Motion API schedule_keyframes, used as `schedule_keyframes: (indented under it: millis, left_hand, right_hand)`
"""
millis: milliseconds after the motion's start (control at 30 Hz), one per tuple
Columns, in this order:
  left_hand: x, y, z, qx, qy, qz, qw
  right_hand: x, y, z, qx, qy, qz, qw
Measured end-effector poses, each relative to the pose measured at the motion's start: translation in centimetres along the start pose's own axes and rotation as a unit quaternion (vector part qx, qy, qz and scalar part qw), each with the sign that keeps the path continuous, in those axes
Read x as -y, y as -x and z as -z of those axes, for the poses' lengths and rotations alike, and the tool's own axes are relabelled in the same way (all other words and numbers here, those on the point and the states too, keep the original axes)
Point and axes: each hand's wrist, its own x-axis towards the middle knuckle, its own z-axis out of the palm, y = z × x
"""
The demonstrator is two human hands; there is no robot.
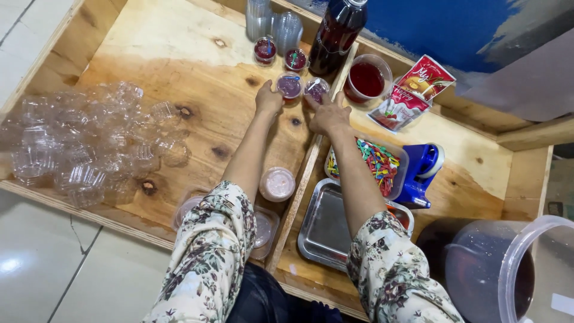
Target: The person fills small cups with a dark liquid using a ladle and then adds colorful toppings by hand. The cups are placed into a metal tray and then handled individually to complete the packaging process.
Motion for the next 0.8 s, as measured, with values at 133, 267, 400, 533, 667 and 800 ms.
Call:
schedule_keyframes:
  millis: [133,267,400,533,667,800]
  left_hand:
    - [-1.6,4.6,2.2,-0.015,0.021,-0.009,1.0]
    - [-4.2,12.5,5.6,0.024,0.142,0.005,0.99]
    - [-4.6,15.7,8.6,0.062,0.132,0.001,0.989]
    - [-3.9,19.1,11.1,0.061,0.108,0.011,0.992]
    - [-2.9,24.1,13.5,0.073,0.127,0.038,0.988]
    - [-3.0,27.9,14.3,0.071,0.123,0.058,0.988]
  right_hand:
    - [0.2,2.2,0.9,-0.019,0.007,0.002,1.0]
    - [-0.8,3.3,-2.2,-0.097,-0.033,0.054,0.993]
    - [-0.6,7.3,-5.3,-0.25,-0.17,0.111,0.947]
    - [1.7,15.7,-3.5,-0.314,-0.426,0.134,0.838]
    - [4.4,21.1,-4.2,-0.286,-0.551,0.118,0.775]
    - [6.7,23.6,-3.5,-0.348,-0.344,0.229,0.841]
